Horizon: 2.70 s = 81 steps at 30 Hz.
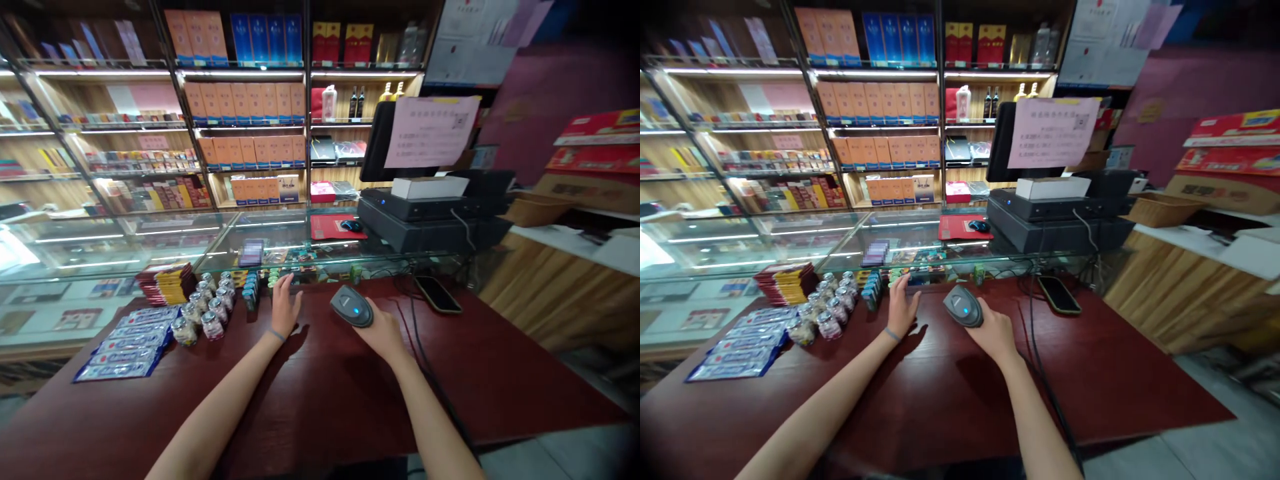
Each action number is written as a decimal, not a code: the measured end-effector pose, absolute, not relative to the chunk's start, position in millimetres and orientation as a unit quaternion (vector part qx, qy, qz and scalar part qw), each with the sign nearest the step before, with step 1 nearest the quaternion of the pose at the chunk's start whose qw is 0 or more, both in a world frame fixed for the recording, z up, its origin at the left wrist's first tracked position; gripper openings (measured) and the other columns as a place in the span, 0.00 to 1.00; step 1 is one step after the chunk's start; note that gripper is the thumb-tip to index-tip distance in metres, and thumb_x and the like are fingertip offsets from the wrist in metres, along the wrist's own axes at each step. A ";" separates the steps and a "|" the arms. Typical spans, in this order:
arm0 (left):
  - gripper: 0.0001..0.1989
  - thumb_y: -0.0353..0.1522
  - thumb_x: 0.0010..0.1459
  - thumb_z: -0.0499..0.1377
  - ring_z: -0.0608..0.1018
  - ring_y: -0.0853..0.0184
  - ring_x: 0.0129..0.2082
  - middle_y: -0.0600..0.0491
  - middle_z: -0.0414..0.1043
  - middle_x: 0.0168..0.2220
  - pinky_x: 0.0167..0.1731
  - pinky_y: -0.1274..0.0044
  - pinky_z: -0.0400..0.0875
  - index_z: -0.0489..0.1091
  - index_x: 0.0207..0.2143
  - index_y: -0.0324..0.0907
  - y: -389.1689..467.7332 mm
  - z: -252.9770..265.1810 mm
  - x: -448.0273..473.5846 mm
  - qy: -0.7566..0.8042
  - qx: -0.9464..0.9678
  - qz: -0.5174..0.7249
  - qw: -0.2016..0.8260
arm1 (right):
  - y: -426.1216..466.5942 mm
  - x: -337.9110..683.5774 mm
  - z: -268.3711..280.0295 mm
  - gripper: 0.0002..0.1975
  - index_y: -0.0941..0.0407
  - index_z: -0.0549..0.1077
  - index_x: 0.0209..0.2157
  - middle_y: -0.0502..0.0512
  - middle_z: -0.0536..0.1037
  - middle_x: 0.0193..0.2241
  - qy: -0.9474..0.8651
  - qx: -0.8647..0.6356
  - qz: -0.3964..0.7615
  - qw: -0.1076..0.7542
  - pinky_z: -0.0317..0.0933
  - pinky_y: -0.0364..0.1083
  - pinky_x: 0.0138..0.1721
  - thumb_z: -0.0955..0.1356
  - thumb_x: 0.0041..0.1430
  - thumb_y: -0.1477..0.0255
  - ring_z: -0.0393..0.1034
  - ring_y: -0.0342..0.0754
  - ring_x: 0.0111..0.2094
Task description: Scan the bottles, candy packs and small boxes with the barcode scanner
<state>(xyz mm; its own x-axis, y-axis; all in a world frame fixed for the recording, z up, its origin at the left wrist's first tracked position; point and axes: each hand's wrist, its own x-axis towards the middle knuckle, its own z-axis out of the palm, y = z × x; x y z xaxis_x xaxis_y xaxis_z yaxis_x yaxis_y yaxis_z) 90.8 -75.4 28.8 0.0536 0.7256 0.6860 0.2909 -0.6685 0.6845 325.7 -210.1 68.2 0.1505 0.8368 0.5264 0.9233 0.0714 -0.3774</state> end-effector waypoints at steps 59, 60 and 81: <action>0.25 0.29 0.58 0.65 0.78 0.69 0.41 0.48 0.75 0.50 0.41 0.75 0.74 0.69 0.57 0.47 -99.6 17.7 13.1 0.254 0.301 0.561 0.728 | -220.0 271.0 47.5 0.21 0.53 0.67 0.45 0.52 0.83 0.31 -0.841 -0.504 -0.018 0.197 0.58 0.45 0.29 0.70 0.47 0.73 0.80 0.56 0.32; 0.24 0.30 0.58 0.65 0.78 0.69 0.41 0.49 0.75 0.50 0.42 0.75 0.73 0.69 0.57 0.48 -98.7 16.9 12.6 0.251 0.301 0.560 0.730 | -220.2 271.4 48.0 0.19 0.53 0.68 0.43 0.52 0.82 0.30 -0.841 -0.502 -0.018 0.201 0.58 0.45 0.29 0.70 0.46 0.73 0.80 0.56 0.32; 0.13 0.29 0.58 0.61 0.79 0.61 0.46 0.50 0.77 0.43 0.51 0.68 0.71 0.72 0.46 0.46 -93.9 8.8 27.3 0.479 0.577 0.576 0.326 | -214.0 285.4 48.7 0.17 0.52 0.70 0.45 0.52 0.82 0.27 -0.786 -0.543 -0.038 0.292 0.61 0.43 0.28 0.68 0.51 0.69 0.80 0.53 0.29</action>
<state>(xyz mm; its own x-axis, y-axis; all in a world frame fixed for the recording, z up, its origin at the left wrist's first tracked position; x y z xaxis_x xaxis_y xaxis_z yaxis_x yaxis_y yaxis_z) 27.3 -93.9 8.8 -0.1227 0.9280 0.3519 0.1782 -0.3282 0.9276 285.4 -214.0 48.7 -0.2392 0.8325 0.4997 0.8766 0.4065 -0.2575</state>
